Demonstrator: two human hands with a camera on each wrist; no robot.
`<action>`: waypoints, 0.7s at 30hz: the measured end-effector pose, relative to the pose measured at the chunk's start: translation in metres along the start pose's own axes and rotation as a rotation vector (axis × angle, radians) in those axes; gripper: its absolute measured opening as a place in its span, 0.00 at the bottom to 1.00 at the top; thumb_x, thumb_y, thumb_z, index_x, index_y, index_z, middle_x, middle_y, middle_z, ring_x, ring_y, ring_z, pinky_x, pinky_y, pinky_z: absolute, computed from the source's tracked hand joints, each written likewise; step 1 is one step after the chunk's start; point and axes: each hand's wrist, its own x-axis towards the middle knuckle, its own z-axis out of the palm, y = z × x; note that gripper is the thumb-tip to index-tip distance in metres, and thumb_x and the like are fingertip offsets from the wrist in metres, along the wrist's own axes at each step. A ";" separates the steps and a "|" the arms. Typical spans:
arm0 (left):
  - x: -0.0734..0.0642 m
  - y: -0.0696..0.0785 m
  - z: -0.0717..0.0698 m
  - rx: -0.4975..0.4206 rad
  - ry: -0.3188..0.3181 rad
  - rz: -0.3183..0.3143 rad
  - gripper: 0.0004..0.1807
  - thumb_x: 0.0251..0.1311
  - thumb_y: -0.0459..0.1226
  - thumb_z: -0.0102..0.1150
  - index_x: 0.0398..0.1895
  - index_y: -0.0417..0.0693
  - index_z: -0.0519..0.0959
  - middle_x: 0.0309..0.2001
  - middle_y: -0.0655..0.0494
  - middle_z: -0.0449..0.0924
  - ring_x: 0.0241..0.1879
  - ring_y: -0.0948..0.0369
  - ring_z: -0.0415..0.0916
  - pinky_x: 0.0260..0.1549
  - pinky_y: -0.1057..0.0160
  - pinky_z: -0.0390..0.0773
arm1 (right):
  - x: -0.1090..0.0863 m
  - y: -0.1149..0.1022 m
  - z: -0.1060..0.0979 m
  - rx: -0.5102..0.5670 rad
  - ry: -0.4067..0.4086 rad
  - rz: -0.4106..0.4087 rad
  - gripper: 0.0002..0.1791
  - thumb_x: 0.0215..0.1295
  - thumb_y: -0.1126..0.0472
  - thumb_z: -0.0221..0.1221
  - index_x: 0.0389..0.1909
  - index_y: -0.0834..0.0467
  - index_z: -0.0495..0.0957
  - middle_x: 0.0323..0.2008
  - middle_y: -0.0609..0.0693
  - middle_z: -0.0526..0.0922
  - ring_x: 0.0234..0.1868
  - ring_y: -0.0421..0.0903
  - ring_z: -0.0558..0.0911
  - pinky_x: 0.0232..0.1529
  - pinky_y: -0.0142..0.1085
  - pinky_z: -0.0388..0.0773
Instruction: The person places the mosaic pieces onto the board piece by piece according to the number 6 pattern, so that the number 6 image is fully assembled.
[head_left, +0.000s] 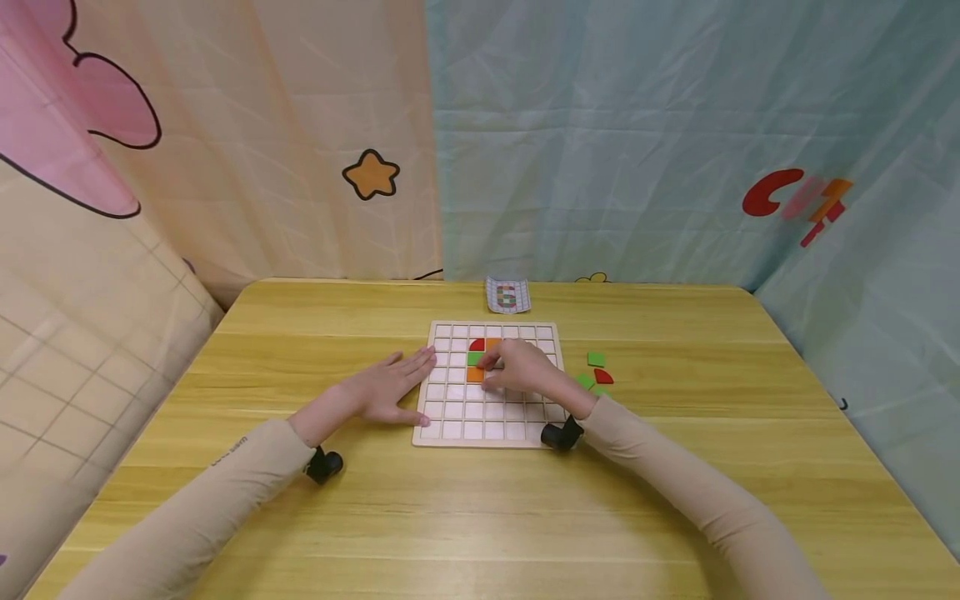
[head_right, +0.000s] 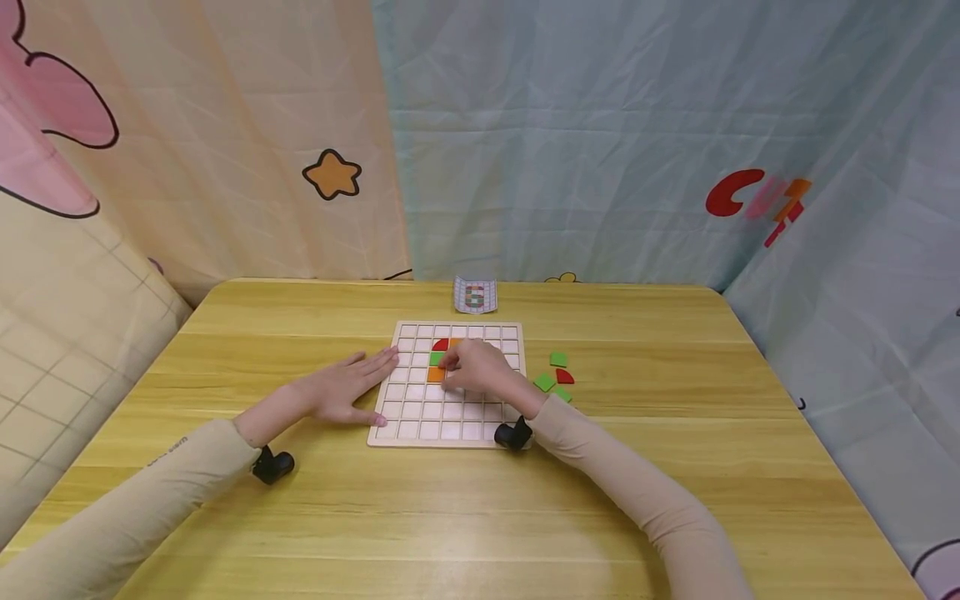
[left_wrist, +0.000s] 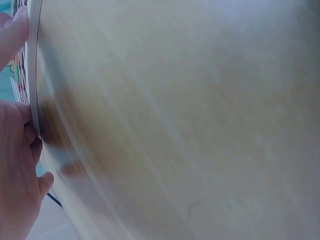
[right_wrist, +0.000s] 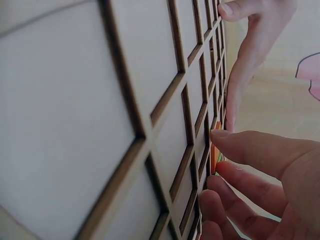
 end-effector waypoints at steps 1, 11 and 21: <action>0.000 0.000 -0.001 -0.002 0.002 0.002 0.55 0.61 0.66 0.47 0.76 0.37 0.41 0.77 0.42 0.34 0.77 0.48 0.36 0.73 0.43 0.43 | 0.000 0.000 -0.001 0.001 -0.007 -0.003 0.14 0.55 0.56 0.69 0.43 0.54 0.86 0.40 0.45 0.86 0.43 0.42 0.81 0.46 0.37 0.78; -0.001 0.001 0.001 -0.005 0.010 0.009 0.55 0.60 0.65 0.49 0.76 0.37 0.42 0.78 0.42 0.35 0.77 0.49 0.37 0.73 0.43 0.44 | -0.010 0.012 -0.012 0.023 -0.013 -0.020 0.20 0.56 0.56 0.69 0.50 0.54 0.82 0.40 0.47 0.84 0.36 0.42 0.79 0.37 0.32 0.74; 0.000 0.000 -0.001 -0.012 0.012 0.006 0.55 0.60 0.65 0.48 0.76 0.38 0.41 0.78 0.43 0.34 0.77 0.49 0.37 0.73 0.42 0.43 | -0.024 0.038 -0.031 0.072 0.079 -0.056 0.19 0.57 0.59 0.67 0.50 0.57 0.82 0.42 0.53 0.84 0.29 0.41 0.77 0.31 0.30 0.74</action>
